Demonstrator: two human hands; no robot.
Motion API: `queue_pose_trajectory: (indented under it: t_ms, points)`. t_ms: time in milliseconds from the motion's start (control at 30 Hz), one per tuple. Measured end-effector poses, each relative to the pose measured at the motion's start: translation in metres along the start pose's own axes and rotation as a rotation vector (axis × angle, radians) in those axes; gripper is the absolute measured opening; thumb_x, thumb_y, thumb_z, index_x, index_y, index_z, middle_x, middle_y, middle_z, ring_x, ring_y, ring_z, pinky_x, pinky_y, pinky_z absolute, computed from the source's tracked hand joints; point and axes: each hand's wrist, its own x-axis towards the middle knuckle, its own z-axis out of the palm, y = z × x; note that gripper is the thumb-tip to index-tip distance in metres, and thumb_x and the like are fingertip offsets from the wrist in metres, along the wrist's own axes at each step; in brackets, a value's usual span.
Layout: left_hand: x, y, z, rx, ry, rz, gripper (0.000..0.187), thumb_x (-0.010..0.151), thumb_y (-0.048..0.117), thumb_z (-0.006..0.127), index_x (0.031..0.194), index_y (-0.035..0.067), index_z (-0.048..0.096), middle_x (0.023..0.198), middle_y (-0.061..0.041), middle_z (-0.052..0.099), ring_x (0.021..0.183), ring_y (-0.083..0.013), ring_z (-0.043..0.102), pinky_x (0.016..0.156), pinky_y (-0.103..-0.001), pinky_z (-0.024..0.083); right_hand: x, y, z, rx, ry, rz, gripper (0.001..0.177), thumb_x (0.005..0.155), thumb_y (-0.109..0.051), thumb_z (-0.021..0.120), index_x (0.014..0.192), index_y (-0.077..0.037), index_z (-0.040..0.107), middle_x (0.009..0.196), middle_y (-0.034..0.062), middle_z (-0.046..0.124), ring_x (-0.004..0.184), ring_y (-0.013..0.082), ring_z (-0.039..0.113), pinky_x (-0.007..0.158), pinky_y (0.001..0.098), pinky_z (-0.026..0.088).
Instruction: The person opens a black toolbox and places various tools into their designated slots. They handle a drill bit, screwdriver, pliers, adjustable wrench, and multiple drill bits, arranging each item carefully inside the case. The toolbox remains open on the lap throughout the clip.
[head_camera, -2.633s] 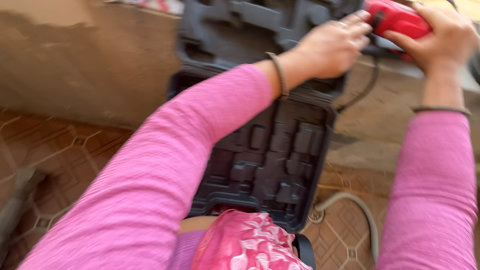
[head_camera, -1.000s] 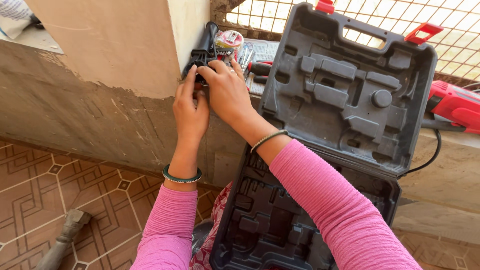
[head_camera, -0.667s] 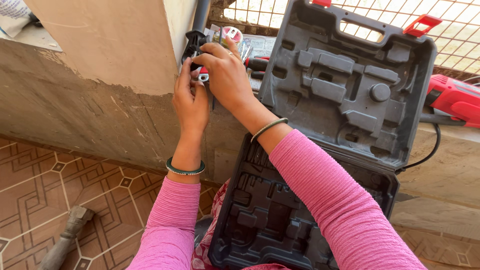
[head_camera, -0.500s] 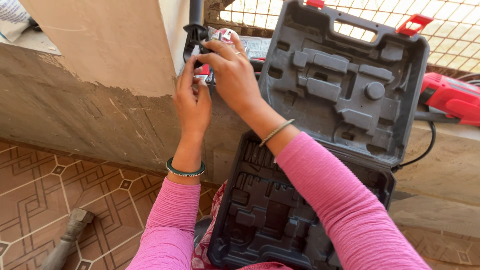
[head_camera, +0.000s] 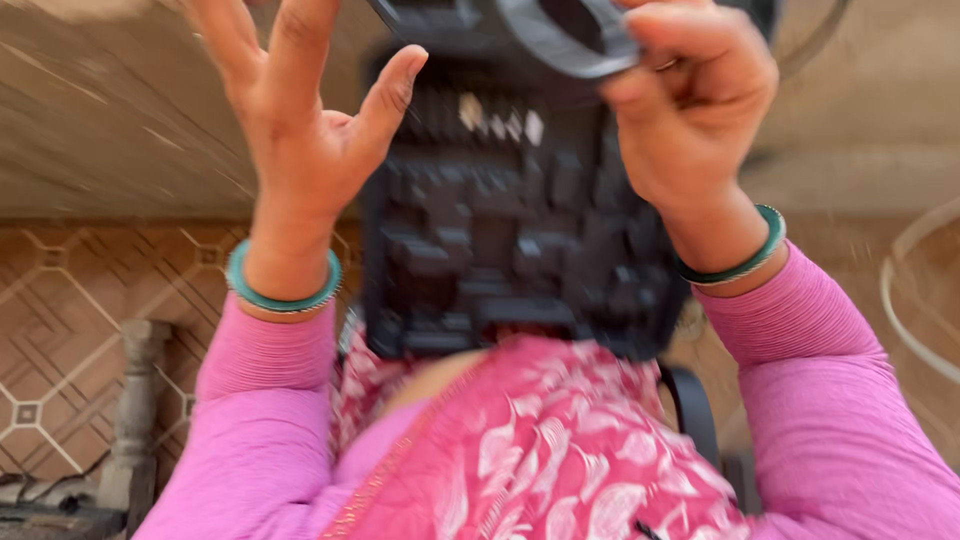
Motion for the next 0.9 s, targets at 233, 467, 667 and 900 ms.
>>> queue_pose_trajectory:
  t_ms: [233, 467, 667, 900]
  points:
    - [-0.019, 0.067, -0.004, 0.019, -0.252, 0.217, 0.049, 0.099, 0.031, 0.083, 0.141, 0.012, 0.066, 0.137, -0.015, 0.056, 0.119, -0.0386, 0.051, 0.108, -0.052, 0.034, -0.118, -0.005, -0.064, 0.663, 0.182, 0.325, 0.023, 0.114, -0.014, 0.063, 0.136, -0.009, 0.057, 0.129, 0.0067, 0.071, 0.118, 0.016, 0.072, 0.119, 0.0466, 0.05]
    - [-0.044, 0.079, 0.018, -0.128, -0.553, 0.179, 0.042, 0.107, 0.038, 0.075, 0.137, 0.01, 0.066, 0.106, -0.009, 0.07, 0.087, -0.03, 0.065, 0.077, -0.041, 0.048, -0.172, -0.001, -0.076, 0.531, 0.347, 0.507, 0.024, 0.114, -0.009, 0.06, 0.138, -0.005, 0.06, 0.126, 0.0161, 0.071, 0.113, 0.0205, 0.072, 0.113, 0.0495, 0.054]
    - [-0.052, 0.088, 0.027, -0.316, -0.529, 0.04, 0.033, 0.113, 0.034, 0.067, 0.132, 0.008, 0.062, 0.117, -0.012, 0.072, 0.099, -0.0314, 0.07, 0.085, -0.04, 0.052, -0.151, -0.01, -0.073, 0.561, 0.262, 0.325, 0.042, 0.113, -0.01, 0.061, 0.152, -0.007, 0.047, 0.142, 0.0176, 0.063, 0.126, 0.0224, 0.067, 0.116, 0.0459, 0.053]
    - [-0.074, 0.128, 0.062, -0.758, -0.62, -0.449, 0.035, 0.109, 0.028, 0.059, 0.138, 0.008, 0.056, 0.114, -0.014, 0.069, 0.105, -0.0303, 0.072, 0.091, -0.038, 0.056, -0.117, -0.028, -0.033, 0.42, 0.104, 0.409, 0.065, 0.108, -0.02, 0.06, 0.161, -0.014, 0.024, 0.163, 0.017, 0.047, 0.144, 0.0281, 0.054, 0.119, 0.0444, 0.049]
